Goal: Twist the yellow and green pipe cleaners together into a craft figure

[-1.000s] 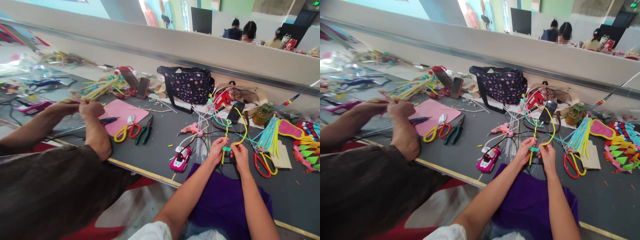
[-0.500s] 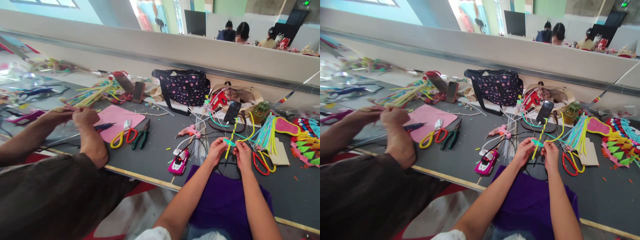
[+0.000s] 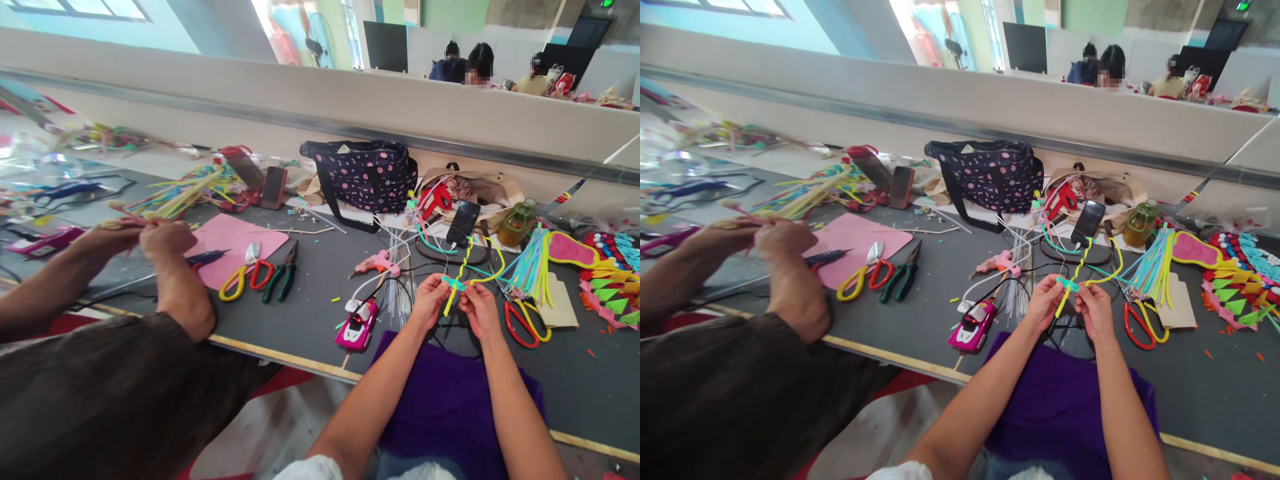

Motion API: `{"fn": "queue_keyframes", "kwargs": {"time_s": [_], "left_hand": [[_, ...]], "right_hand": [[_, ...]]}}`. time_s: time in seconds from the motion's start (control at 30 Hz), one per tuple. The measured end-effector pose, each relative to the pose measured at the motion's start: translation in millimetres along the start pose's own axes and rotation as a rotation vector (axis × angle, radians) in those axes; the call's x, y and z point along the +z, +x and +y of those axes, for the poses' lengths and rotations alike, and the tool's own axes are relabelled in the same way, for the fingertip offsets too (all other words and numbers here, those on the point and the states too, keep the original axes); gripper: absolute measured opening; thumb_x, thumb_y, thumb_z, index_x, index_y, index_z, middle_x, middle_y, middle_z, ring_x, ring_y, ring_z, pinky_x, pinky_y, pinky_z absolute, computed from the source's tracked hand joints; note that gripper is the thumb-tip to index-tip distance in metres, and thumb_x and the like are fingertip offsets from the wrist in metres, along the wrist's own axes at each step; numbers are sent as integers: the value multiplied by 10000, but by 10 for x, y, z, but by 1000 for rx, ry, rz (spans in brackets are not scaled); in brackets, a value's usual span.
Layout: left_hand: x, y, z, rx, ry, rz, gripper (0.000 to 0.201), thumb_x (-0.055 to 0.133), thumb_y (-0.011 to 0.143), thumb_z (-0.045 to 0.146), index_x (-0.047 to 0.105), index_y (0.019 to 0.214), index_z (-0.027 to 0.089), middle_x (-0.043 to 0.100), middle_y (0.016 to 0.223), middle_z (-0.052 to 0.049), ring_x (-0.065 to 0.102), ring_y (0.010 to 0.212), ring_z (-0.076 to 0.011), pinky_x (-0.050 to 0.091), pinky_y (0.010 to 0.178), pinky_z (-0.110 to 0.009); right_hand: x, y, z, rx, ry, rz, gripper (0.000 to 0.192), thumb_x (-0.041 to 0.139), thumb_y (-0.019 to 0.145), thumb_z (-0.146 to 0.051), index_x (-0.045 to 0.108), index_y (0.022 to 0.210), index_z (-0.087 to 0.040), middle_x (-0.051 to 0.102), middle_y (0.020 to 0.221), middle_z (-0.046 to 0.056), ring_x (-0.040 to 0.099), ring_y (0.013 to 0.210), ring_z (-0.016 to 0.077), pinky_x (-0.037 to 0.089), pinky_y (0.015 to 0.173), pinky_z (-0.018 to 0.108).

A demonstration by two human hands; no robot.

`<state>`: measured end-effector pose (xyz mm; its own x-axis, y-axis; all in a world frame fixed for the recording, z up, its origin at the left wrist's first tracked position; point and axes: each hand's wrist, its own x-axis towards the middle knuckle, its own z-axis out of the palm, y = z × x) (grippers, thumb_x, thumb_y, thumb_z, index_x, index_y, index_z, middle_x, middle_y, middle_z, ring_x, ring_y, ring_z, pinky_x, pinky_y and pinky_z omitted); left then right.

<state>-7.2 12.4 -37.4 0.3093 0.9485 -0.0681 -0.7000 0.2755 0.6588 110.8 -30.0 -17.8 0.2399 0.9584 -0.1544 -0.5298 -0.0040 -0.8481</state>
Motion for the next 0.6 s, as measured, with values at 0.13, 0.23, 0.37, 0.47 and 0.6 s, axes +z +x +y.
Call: {"fn": "queue_keyframes", "kwargs": {"time_s": [0.13,0.23,0.37,0.47,0.6], "left_hand": [[-1,1,-5,-8,18,18,287,825,618,261,640,802,142,635,734,6,590,629,-90,489,663,-235],[28,-17,4,-16,34,8,296,817,628,278,648,831,146,637,759,-2,595,644,-103,509,664,-258],[75,-45,11,-45,81,-68,396,817,627,279,663,966,142,656,786,-24,606,646,-122,521,631,-271],[84,-51,9,-47,96,-83,391,810,638,267,664,972,126,658,757,-25,601,612,-110,508,601,-244],[74,-50,9,-47,75,-71,388,815,633,269,637,951,137,651,743,-8,598,585,-101,506,596,-241]], "right_hand": [[8,6,21,-30,-40,45,281,805,607,-358,641,749,-180,558,592,-41,472,468,62,377,406,180],[-1,21,38,-68,-73,74,297,801,612,-379,638,753,-175,550,603,-36,469,471,66,382,404,187],[-11,32,50,-92,-86,68,304,798,621,-388,643,766,-169,547,599,-38,471,471,67,386,403,187],[-5,21,39,-93,-76,22,276,792,639,-360,653,783,-169,557,591,-42,488,479,67,395,418,181],[15,-1,22,-97,-82,-29,282,797,632,-340,652,808,-173,615,646,-17,560,532,96,419,440,191]]}}
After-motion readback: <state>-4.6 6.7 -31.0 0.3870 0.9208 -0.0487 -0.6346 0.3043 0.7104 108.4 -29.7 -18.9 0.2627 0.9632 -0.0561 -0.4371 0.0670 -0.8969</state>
